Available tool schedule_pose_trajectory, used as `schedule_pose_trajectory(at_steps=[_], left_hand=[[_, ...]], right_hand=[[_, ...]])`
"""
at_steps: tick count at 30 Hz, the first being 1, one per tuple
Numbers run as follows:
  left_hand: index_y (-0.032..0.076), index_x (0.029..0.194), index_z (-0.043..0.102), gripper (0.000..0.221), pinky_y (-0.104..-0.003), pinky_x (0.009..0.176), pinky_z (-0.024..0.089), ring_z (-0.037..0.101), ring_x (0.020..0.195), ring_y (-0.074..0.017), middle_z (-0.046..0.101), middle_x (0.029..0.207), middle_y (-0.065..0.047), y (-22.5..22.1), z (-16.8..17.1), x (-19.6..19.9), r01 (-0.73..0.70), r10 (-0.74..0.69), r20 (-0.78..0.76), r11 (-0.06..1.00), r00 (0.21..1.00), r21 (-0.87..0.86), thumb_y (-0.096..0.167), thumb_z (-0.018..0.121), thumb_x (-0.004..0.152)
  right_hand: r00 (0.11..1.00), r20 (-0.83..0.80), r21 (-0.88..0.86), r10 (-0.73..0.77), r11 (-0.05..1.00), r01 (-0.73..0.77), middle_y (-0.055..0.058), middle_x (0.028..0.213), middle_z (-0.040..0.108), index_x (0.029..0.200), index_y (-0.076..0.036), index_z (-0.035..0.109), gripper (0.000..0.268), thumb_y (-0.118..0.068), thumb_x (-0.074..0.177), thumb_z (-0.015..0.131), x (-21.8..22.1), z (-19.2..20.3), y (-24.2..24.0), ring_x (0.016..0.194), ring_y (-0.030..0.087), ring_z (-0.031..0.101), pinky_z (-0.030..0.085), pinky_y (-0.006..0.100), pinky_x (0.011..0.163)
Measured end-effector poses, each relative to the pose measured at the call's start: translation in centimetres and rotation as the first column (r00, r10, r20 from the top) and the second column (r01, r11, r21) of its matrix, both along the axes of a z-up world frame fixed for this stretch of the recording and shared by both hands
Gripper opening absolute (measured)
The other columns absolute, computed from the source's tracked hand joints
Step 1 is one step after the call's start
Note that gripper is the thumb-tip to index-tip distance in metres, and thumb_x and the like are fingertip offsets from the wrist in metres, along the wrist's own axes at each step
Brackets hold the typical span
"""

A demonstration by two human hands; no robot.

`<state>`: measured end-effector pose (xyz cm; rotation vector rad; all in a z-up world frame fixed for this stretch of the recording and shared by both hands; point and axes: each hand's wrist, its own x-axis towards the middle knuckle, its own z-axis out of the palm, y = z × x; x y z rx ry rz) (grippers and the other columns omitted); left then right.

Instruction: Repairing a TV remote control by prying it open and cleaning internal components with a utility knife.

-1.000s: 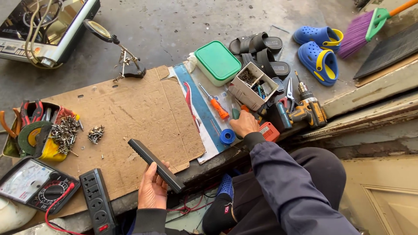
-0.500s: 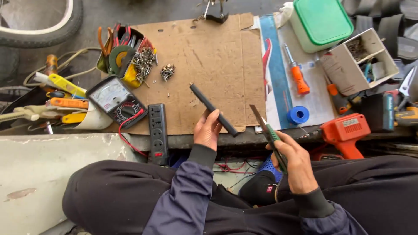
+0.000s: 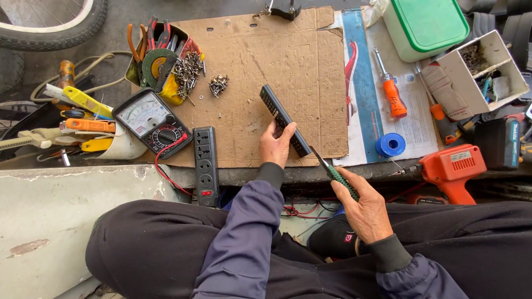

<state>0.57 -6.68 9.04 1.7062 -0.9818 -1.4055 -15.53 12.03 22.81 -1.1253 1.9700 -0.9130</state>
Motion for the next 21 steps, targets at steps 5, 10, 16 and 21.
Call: schedule_pose_trajectory(at_steps=[5, 10, 16, 21], left_hand=[[0.018, 0.155, 0.069, 0.085, -0.044, 0.107, 0.063, 0.077, 0.120, -0.0288, 0.077, 0.131, -0.013, 0.3, 0.8, -0.1, 0.029, -0.021, 0.186, 0.999, 0.982, -0.041, 0.066, 0.086, 0.088], [0.019, 0.154, 0.069, 0.082, -0.039, 0.106, 0.063, 0.075, 0.118, -0.0268, 0.073, 0.131, -0.015, 0.4, -0.3, 0.5, 0.045, -0.033, 0.177, 0.997, 0.984, -0.063, 0.065, 0.087, 0.088], [0.019, 0.153, 0.070, 0.082, -0.037, 0.106, 0.063, 0.075, 0.119, -0.0266, 0.073, 0.133, -0.015, 0.6, -0.4, 0.5, 0.029, -0.019, 0.137, 0.997, 0.990, -0.068, 0.064, 0.090, 0.087], [0.020, 0.152, 0.071, 0.081, -0.035, 0.105, 0.063, 0.076, 0.117, -0.0230, 0.074, 0.131, -0.014, 0.5, -0.3, 0.5, 0.015, -0.007, 0.107, 0.997, 0.994, -0.072, 0.062, 0.092, 0.086]], right_hand=[[1.000, -0.001, 0.028, 0.016, 0.999, -0.016, 0.010, 0.129, 0.081, 0.141, -0.024, 0.081, 0.039, -0.034, 0.104, 0.079, 0.1, 0.0, -0.5, 0.127, 0.034, 0.074, 0.057, 0.051, 0.107], [0.998, 0.055, 0.078, 0.019, 0.997, -0.023, 0.013, 0.134, 0.079, 0.145, -0.023, 0.078, 0.040, -0.037, 0.107, 0.074, 0.2, 0.5, -1.0, 0.134, 0.043, 0.068, 0.054, 0.060, 0.109], [0.999, 0.042, 0.101, 0.030, 0.994, -0.034, 0.011, 0.125, 0.081, 0.143, -0.026, 0.080, 0.038, -0.037, 0.106, 0.075, 0.2, -0.7, -1.3, 0.119, 0.035, 0.076, 0.059, 0.052, 0.100], [0.998, 0.063, 0.120, 0.026, 0.992, -0.033, 0.012, 0.121, 0.081, 0.143, -0.025, 0.079, 0.038, -0.037, 0.107, 0.074, 0.1, -0.8, -1.4, 0.113, 0.034, 0.077, 0.060, 0.052, 0.096]])
